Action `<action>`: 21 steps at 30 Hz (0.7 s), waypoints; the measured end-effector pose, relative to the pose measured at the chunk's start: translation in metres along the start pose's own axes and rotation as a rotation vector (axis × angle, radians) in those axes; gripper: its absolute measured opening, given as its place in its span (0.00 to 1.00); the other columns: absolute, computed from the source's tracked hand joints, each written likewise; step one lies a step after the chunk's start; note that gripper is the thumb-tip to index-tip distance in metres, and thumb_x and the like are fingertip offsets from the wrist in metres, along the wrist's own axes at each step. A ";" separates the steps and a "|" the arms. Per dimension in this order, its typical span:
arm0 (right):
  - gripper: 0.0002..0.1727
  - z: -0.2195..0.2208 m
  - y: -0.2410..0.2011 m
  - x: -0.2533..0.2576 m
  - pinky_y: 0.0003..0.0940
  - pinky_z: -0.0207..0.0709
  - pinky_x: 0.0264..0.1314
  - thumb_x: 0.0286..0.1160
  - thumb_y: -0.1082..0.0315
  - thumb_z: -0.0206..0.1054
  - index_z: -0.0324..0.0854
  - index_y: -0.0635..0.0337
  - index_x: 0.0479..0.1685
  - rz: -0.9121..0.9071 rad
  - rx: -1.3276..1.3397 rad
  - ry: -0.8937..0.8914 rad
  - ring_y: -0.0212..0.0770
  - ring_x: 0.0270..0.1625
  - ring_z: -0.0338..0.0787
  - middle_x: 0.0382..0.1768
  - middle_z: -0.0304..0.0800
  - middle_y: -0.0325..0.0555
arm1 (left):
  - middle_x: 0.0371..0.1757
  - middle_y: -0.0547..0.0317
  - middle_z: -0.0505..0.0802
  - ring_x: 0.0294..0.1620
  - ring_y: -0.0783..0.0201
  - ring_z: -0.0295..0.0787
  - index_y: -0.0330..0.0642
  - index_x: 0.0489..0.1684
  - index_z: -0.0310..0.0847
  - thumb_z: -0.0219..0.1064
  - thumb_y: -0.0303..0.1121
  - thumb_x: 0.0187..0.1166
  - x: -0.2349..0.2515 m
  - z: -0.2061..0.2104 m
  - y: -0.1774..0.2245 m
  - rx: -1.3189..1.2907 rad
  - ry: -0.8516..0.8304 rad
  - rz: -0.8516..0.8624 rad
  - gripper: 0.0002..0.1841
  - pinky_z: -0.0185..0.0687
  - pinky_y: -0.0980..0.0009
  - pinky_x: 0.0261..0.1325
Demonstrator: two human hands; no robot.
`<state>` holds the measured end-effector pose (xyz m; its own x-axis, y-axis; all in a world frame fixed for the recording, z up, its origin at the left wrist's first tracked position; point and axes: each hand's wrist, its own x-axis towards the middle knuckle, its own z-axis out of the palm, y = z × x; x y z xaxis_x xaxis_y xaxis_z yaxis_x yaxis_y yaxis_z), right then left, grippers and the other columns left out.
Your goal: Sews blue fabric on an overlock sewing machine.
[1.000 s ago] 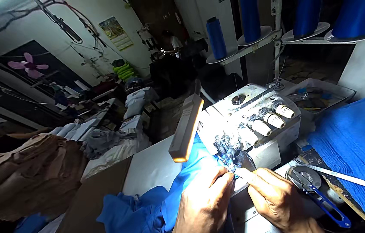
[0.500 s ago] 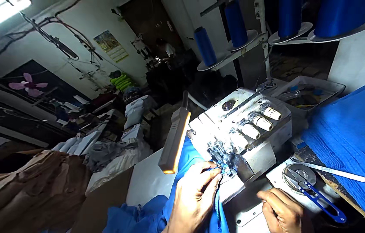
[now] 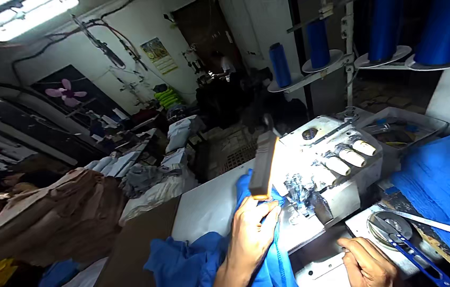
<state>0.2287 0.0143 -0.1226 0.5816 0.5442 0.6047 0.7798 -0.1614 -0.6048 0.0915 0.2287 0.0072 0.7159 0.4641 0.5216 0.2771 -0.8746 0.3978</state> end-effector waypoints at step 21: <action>0.15 0.003 -0.003 -0.001 0.33 0.83 0.46 0.72 0.68 0.58 0.93 0.58 0.40 -0.013 -0.040 0.018 0.41 0.41 0.91 0.34 0.93 0.46 | 0.40 0.64 0.93 0.41 0.72 0.91 0.47 0.46 0.96 0.71 0.39 0.71 -0.053 -0.019 0.059 0.219 0.086 -0.180 0.12 0.88 0.75 0.44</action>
<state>0.2253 0.0167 -0.1231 0.5752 0.5316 0.6217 0.7957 -0.1874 -0.5760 0.0583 0.1550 0.0176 0.5884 0.6166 0.5231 0.5333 -0.7822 0.3222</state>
